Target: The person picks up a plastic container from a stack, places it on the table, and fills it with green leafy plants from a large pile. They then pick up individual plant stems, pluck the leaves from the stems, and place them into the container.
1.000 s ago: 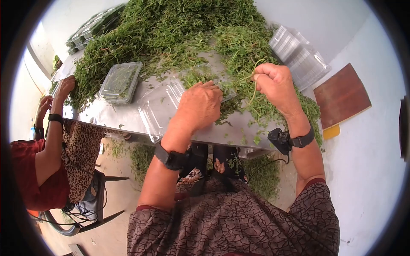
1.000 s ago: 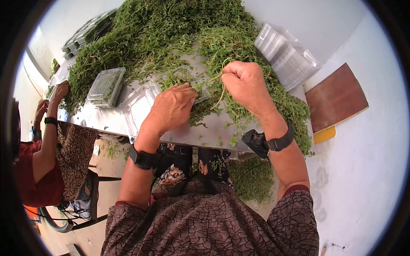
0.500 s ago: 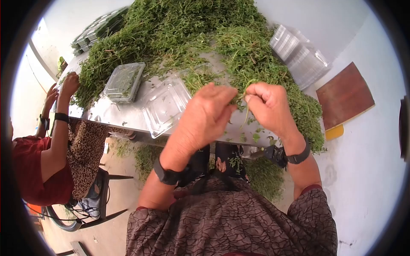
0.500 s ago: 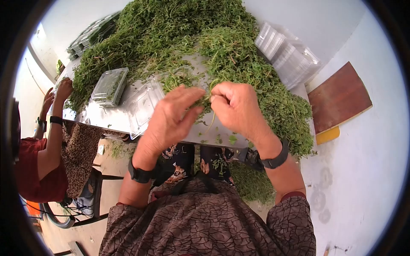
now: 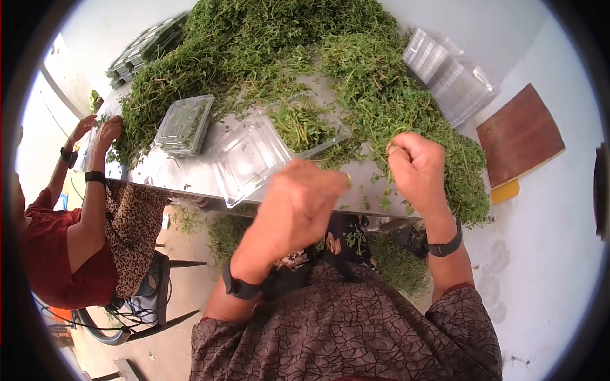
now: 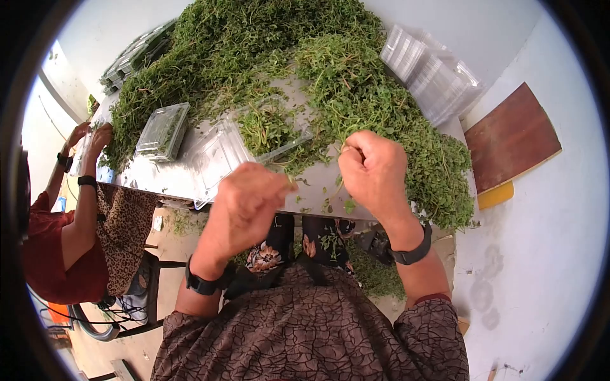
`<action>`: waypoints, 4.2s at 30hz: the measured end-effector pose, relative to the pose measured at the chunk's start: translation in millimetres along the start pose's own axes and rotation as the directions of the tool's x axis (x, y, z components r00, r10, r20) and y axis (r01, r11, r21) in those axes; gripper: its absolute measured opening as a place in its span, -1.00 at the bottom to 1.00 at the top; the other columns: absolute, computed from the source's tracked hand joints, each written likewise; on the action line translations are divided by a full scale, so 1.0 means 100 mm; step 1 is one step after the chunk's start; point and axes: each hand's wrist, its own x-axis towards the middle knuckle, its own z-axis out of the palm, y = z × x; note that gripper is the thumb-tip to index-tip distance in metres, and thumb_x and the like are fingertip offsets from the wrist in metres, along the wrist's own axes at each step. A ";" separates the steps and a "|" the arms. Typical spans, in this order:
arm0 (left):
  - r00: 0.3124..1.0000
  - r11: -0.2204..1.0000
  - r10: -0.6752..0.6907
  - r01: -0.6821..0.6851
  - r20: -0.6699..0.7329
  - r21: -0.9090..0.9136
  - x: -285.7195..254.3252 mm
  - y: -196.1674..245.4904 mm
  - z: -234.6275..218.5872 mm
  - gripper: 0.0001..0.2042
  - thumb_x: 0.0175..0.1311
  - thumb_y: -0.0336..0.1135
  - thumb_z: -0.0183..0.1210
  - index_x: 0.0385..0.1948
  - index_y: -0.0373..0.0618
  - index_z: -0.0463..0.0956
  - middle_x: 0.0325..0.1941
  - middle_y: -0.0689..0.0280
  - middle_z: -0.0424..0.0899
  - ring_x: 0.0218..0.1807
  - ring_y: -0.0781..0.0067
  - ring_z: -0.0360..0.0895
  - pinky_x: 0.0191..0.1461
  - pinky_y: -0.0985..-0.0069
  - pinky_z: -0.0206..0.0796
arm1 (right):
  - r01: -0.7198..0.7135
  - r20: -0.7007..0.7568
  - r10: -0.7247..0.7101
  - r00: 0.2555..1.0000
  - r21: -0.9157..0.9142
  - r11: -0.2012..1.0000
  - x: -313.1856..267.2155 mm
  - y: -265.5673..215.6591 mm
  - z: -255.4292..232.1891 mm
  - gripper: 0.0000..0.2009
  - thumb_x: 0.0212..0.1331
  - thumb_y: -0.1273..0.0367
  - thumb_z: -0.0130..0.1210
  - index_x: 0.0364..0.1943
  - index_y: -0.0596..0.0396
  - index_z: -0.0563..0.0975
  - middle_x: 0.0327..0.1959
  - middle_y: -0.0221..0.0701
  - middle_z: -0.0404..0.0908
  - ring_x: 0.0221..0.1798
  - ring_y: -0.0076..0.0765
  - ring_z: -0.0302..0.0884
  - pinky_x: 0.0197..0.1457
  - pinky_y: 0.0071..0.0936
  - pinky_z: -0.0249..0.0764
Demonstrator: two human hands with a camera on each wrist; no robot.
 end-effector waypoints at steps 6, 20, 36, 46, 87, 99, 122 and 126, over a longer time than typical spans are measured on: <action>0.996 0.917 -0.008 0.042 -0.086 0.396 0.28 -0.26 -0.13 -0.83 0.05 -0.53 0.17 -0.29 -0.16 0.62 -0.45 0.25 0.67 -0.37 0.25 0.56 -0.10 0.38 0.32 | 0.020 -0.019 -0.021 1.000 -0.039 0.999 -0.11 0.05 0.11 -0.96 -0.08 0.55 0.04 -0.56 0.20 0.52 -0.74 -0.27 0.42 -0.70 -0.47 0.37 -0.59 -0.50 0.29; 0.974 0.823 -0.225 0.191 -0.002 0.535 0.24 -0.56 -0.06 -0.72 0.23 -0.41 0.05 -0.07 -0.36 0.44 0.08 -0.19 0.45 0.11 -0.10 0.44 0.24 0.18 0.22 | -0.022 0.126 0.026 0.992 -0.036 0.999 -0.10 0.07 0.13 -0.94 -0.07 0.51 0.05 -0.55 0.20 0.54 -0.72 -0.18 0.46 -0.68 -0.15 0.46 -0.58 -0.38 0.34; 0.977 0.846 -0.202 0.141 0.064 0.514 0.29 -0.70 0.08 -0.55 0.30 -0.06 -0.02 -0.26 -0.44 0.43 -0.04 -0.21 0.50 0.06 -0.18 0.44 0.29 0.09 0.11 | 0.216 0.498 -0.036 0.867 -0.310 0.926 0.14 0.00 0.23 -0.90 -0.03 0.43 0.12 -0.56 0.17 0.54 -0.67 -0.18 0.49 -0.58 -0.03 0.48 -0.48 -0.25 0.39; 0.997 0.854 -0.053 0.076 -0.059 0.514 0.23 -0.81 0.21 -0.54 0.23 -0.02 0.00 -0.30 -0.41 0.45 -0.22 -0.11 0.50 -0.12 -0.07 0.45 0.05 0.17 0.20 | 0.587 0.436 -0.447 0.781 -0.272 0.762 0.89 -0.28 0.44 -0.80 -0.01 0.48 0.09 -0.24 0.08 0.59 -0.45 -0.22 0.53 -0.32 -0.08 0.51 -0.30 -0.23 0.42; 0.981 0.864 -0.195 0.172 -0.001 0.473 0.30 -0.74 0.13 -0.61 0.13 -0.05 0.11 -0.31 -0.28 0.44 -0.12 0.05 0.52 -0.13 0.05 0.44 -0.01 0.22 0.22 | 0.749 0.725 -0.314 0.613 -0.407 0.522 1.42 0.16 0.84 -0.99 -0.23 0.56 0.11 -0.65 0.22 0.52 -0.49 -0.22 0.47 -0.37 -0.06 0.51 -0.33 -0.20 0.44; 0.970 0.862 -0.242 0.197 0.037 0.466 0.31 -0.72 0.11 -0.61 0.13 -0.05 0.10 -0.24 -0.26 0.44 -0.21 0.12 0.56 -0.13 0.08 0.44 0.01 0.23 0.22 | 0.877 0.794 -0.415 0.445 -0.292 0.382 1.46 0.10 0.93 -0.94 -0.33 0.52 0.18 -0.68 0.20 0.53 -0.54 -0.24 0.50 -0.39 -0.10 0.54 -0.32 -0.27 0.48; 0.981 0.847 -0.186 0.131 0.056 0.515 0.27 -0.79 0.06 -0.40 0.22 0.12 0.01 -0.04 -0.38 0.41 0.20 -0.12 0.37 0.18 -0.10 0.35 0.24 0.15 0.15 | 0.225 0.545 -0.129 0.828 -0.112 0.968 0.92 -0.23 0.20 -0.89 0.07 0.47 0.03 -0.42 0.24 0.54 -0.65 -0.41 0.46 -0.58 -0.59 0.32 -0.48 -0.52 0.29; 0.982 0.908 -0.185 0.159 0.030 0.387 0.23 -0.77 -0.03 -0.35 0.23 0.07 0.05 0.13 -0.39 0.31 0.30 -0.16 0.23 0.33 -0.09 0.21 0.37 0.16 0.02 | 0.067 0.530 0.041 0.847 -0.182 0.981 0.70 -0.20 0.02 -0.86 0.09 0.42 0.04 -0.40 0.22 0.57 -0.62 -0.22 0.51 -0.57 -0.24 0.46 -0.41 -0.32 0.38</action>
